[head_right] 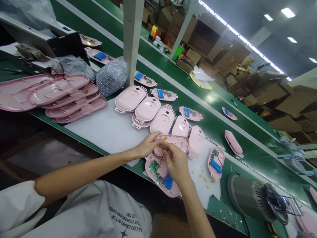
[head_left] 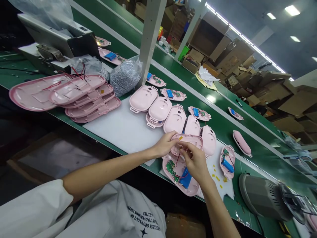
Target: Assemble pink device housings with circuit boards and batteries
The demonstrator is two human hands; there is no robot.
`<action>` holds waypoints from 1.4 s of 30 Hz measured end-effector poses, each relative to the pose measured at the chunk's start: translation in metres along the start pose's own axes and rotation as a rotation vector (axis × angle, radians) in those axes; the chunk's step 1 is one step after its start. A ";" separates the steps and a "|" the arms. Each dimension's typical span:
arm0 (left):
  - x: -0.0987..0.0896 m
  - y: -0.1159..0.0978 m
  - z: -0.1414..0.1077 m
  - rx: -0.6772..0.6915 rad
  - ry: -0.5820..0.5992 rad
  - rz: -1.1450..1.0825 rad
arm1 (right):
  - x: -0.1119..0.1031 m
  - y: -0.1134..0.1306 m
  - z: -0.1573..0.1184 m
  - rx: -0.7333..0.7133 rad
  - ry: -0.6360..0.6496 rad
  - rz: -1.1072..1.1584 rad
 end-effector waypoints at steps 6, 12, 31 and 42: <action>0.003 -0.001 -0.001 -0.028 0.015 -0.132 | 0.009 0.008 0.009 -0.010 0.140 -0.128; 0.003 0.005 -0.005 -0.058 0.006 -0.259 | 0.015 0.012 0.014 -0.015 0.155 -0.234; 0.013 0.005 -0.010 -0.116 0.121 -0.233 | 0.004 -0.009 0.019 0.000 -0.110 0.124; 0.005 0.003 -0.008 -0.120 0.018 -0.134 | -0.014 -0.018 0.028 -0.010 -0.064 0.183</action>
Point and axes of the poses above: each hand's wrist, its own z-axis towards the middle knuckle, its own x-axis out of the palm, y = z × x, the point moved 9 cm from there along z, towards the middle knuckle, and after that the axes turned 5 degrees about y, right-handed, at the moved point
